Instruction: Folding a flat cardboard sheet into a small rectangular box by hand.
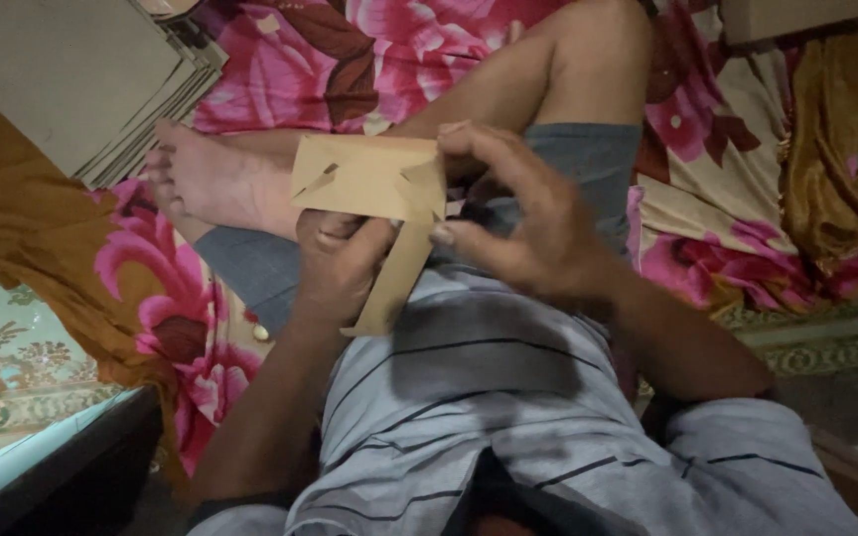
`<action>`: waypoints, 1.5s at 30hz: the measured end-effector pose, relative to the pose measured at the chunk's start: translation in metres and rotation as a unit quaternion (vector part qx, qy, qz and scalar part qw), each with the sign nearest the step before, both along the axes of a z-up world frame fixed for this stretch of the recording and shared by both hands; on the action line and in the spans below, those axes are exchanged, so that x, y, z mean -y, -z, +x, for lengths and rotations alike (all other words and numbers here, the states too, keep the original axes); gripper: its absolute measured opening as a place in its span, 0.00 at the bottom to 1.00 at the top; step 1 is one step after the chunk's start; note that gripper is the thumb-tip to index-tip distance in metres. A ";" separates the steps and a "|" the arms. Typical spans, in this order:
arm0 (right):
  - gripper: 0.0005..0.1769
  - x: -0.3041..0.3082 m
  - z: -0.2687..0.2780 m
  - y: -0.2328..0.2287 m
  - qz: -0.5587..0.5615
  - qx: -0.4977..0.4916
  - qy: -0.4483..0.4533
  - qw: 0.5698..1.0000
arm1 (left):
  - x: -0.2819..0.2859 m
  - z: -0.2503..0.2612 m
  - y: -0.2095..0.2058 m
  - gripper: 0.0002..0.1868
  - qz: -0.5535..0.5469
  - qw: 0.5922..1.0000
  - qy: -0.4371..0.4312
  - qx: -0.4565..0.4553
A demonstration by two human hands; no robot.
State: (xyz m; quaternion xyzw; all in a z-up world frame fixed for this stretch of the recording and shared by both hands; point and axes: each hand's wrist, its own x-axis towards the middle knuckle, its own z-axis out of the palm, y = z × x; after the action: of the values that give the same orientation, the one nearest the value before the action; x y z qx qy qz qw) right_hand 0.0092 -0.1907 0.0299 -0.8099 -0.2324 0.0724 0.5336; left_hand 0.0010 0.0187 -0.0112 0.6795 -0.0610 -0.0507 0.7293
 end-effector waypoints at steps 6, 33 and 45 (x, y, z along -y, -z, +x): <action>0.47 -0.029 -0.031 0.016 -0.060 0.217 0.082 0.971 | 0.014 0.007 -0.025 0.08 0.073 0.983 -0.145 -0.084; 0.19 -0.018 -0.033 -0.007 -0.385 0.362 0.205 0.824 | 0.025 0.026 -0.019 0.12 -0.098 0.946 -0.288 -0.109; 0.12 -0.012 -0.002 -0.022 -0.445 0.383 0.159 0.794 | 0.021 0.005 -0.012 0.19 -0.078 0.960 -0.238 -0.122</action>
State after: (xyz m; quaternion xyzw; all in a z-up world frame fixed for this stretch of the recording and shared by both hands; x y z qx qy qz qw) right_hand 0.0076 -0.1789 0.0521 -0.9451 -0.2274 -0.2343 -0.0147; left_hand 0.0064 -0.0022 0.0004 0.6041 0.1881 0.0474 0.7729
